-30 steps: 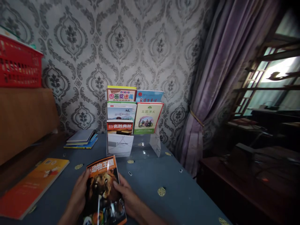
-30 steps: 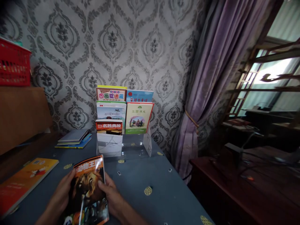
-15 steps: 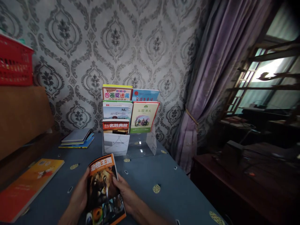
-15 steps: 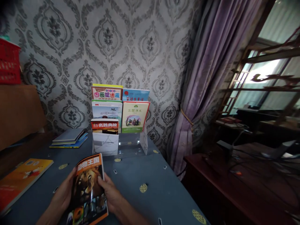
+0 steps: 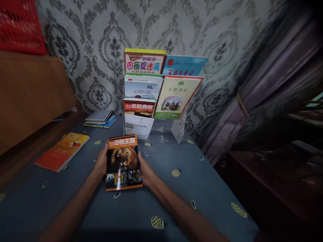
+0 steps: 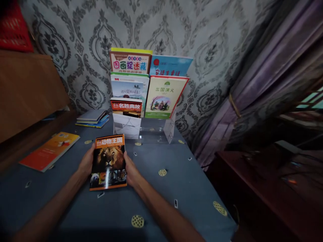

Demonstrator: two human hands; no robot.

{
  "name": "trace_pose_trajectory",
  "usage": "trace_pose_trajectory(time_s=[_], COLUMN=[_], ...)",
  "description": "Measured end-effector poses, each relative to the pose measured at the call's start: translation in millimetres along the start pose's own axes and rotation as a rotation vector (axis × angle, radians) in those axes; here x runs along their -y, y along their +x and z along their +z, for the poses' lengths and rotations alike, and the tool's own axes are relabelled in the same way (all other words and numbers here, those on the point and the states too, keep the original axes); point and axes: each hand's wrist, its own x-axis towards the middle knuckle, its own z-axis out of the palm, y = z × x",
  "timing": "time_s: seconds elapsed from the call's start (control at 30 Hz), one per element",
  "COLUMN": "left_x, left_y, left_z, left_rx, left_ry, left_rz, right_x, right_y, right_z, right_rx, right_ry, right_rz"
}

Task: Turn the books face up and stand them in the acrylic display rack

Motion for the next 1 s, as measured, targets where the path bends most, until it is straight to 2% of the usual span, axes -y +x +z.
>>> trace_pose_trajectory(time_s=[0.17, 0.5, 0.63, 0.77, 1.0], left_x=[2.3, 8.7, 6.8, 4.9, 4.9], left_y=[3.6, 15.1, 14.5, 8.4, 8.1], left_z=[-0.1, -9.5, -7.2, 0.2, 2.7], left_rx=[0.0, 0.024, -0.069, -0.068, -0.038], left_ry=[0.027, 0.083, 0.159, 0.161, 0.142], left_rz=[-0.027, 0.004, 0.024, 0.008, 0.02], right_x=[3.2, 5.7, 4.6, 2.8, 9.7], right_y=[-3.3, -5.8, 0.4, 5.4, 0.3], right_z=[-0.5, -1.6, -6.4, -14.4, -7.4], right_rx=[0.031, 0.089, -0.017, -0.168, -0.11], right_ry=[0.042, 0.052, 0.12, 0.132, 0.113], right_rz=[0.041, 0.078, 0.043, -0.075, -0.05])
